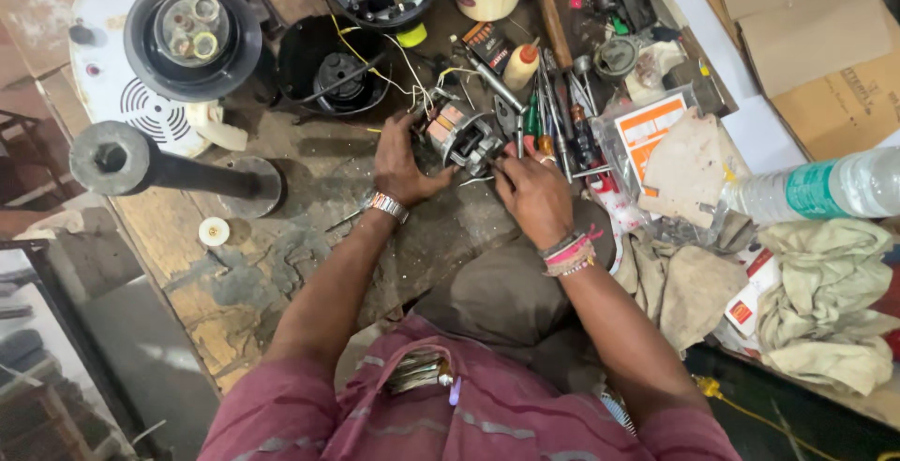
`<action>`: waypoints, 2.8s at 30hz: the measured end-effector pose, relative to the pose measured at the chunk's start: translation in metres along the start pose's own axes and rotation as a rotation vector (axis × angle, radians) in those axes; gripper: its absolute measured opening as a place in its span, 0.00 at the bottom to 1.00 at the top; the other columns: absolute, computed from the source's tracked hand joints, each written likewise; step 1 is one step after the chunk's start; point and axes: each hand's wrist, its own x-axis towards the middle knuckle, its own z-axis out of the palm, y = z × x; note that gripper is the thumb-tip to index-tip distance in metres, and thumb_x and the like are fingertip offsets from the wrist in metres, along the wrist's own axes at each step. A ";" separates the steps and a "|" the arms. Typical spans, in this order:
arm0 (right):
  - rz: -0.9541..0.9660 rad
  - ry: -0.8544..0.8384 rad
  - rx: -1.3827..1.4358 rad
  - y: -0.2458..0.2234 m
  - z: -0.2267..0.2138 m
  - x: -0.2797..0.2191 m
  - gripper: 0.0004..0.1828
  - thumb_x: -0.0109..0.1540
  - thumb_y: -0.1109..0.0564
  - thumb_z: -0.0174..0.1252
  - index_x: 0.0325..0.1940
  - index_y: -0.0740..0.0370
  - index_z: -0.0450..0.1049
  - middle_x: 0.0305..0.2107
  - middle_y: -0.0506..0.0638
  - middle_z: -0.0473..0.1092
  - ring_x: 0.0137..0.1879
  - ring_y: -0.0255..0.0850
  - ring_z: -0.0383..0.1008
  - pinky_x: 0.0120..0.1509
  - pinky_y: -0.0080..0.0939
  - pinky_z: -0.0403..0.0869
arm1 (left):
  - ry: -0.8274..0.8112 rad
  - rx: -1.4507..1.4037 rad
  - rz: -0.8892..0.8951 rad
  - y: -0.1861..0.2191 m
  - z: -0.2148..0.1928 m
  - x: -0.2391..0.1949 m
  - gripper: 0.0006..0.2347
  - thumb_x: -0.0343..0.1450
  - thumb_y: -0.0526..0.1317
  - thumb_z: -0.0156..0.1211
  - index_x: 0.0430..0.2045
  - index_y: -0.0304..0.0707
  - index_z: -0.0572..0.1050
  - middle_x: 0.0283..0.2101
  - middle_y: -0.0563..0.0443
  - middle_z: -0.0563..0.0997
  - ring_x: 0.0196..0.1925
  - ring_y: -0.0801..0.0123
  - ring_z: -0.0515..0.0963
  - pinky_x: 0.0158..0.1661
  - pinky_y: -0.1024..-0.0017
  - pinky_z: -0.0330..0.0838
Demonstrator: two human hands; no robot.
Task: The person disassembles a small electrical motor on a cluttered workbench. Using a screwdriver and pliers, they remove screws and separate the motor housing into two halves, exposing the internal components.
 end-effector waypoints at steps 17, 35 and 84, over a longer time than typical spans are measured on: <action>0.328 -0.012 0.279 0.009 -0.024 -0.021 0.07 0.65 0.54 0.66 0.45 0.58 0.79 0.34 0.52 0.78 0.39 0.43 0.80 0.41 0.43 0.76 | -0.015 0.023 0.042 0.000 0.002 -0.006 0.43 0.55 0.56 0.81 0.59 0.35 0.64 0.57 0.35 0.72 0.60 0.41 0.73 0.60 0.53 0.70; 0.750 0.039 1.070 0.043 0.007 -0.040 0.12 0.70 0.66 0.55 0.57 0.72 0.72 0.45 0.55 0.76 0.47 0.38 0.76 0.51 0.34 0.76 | -0.030 0.084 0.030 0.004 -0.003 -0.005 0.42 0.54 0.56 0.80 0.59 0.37 0.64 0.55 0.35 0.72 0.57 0.41 0.73 0.57 0.53 0.70; 0.548 0.277 1.006 0.050 0.027 -0.043 0.09 0.69 0.66 0.57 0.54 0.67 0.76 0.43 0.46 0.76 0.48 0.30 0.73 0.55 0.30 0.71 | -0.126 0.155 -0.117 0.036 -0.020 0.051 0.42 0.51 0.56 0.76 0.57 0.30 0.67 0.47 0.37 0.75 0.50 0.45 0.72 0.52 0.52 0.69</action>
